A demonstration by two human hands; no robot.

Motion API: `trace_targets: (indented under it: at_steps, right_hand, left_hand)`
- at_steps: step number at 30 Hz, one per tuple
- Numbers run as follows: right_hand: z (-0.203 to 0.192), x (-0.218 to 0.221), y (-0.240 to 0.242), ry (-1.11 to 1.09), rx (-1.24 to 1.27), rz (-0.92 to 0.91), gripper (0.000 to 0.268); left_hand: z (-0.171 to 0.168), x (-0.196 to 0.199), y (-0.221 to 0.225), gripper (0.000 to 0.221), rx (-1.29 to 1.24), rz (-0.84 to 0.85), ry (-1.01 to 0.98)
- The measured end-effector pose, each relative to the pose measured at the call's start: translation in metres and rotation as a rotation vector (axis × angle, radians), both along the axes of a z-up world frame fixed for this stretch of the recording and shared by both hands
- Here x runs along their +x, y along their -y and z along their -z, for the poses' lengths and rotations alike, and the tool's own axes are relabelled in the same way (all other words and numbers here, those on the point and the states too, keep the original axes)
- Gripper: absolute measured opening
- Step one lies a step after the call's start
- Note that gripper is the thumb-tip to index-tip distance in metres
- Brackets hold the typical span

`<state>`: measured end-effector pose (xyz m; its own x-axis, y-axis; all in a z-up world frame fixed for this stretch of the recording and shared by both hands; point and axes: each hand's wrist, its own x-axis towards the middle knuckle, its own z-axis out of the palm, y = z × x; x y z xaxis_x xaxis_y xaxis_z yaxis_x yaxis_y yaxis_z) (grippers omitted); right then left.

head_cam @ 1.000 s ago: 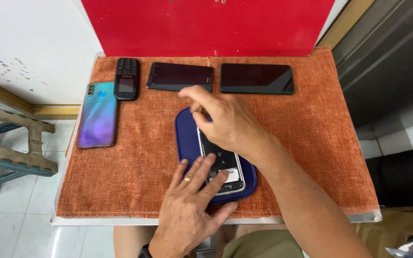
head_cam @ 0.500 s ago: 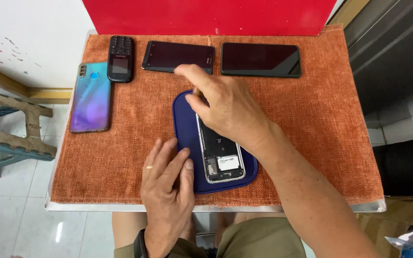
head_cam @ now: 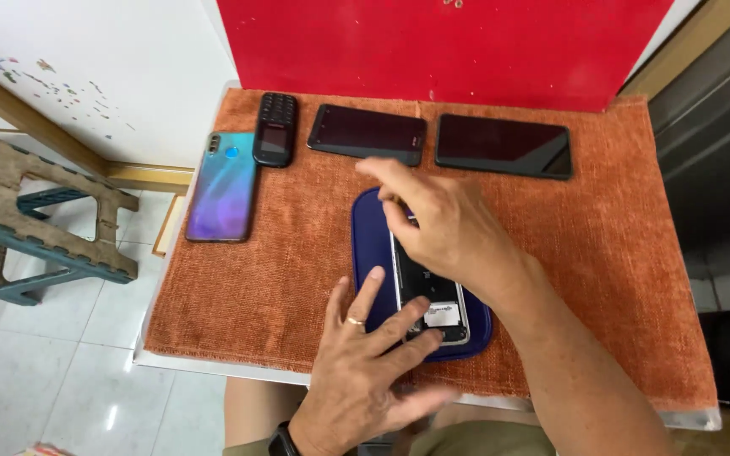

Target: Using a precision screwdriver to remove multiple screws from the internal chassis of a smartphone on a repair bench.

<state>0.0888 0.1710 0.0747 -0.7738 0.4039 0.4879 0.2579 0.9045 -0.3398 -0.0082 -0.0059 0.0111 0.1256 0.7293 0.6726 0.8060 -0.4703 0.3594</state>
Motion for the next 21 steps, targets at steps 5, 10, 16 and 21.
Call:
trace_targets:
  at_steps: [5,10,16,21]
  right_hand:
    - [0.004,-0.003,0.001,-0.001,0.059,0.099,0.041]
    - [0.001,0.002,-0.002,-0.034,-0.067,-0.006,0.043]
    - [0.005,0.0,-0.003,-0.006,0.044,0.204,0.035]
    - [-0.006,0.004,0.0,-0.031,-0.099,0.011,0.04]
  left_hand:
    - [0.002,0.001,-0.001,0.064,-0.03,-0.032,-0.027]
    - [0.005,0.002,-0.002,0.069,-0.052,-0.051,-0.017]
    - [0.013,0.003,-0.005,0.062,-0.039,-0.058,-0.048]
    - [0.013,0.006,-0.007,0.022,-0.049,-0.123,-0.103]
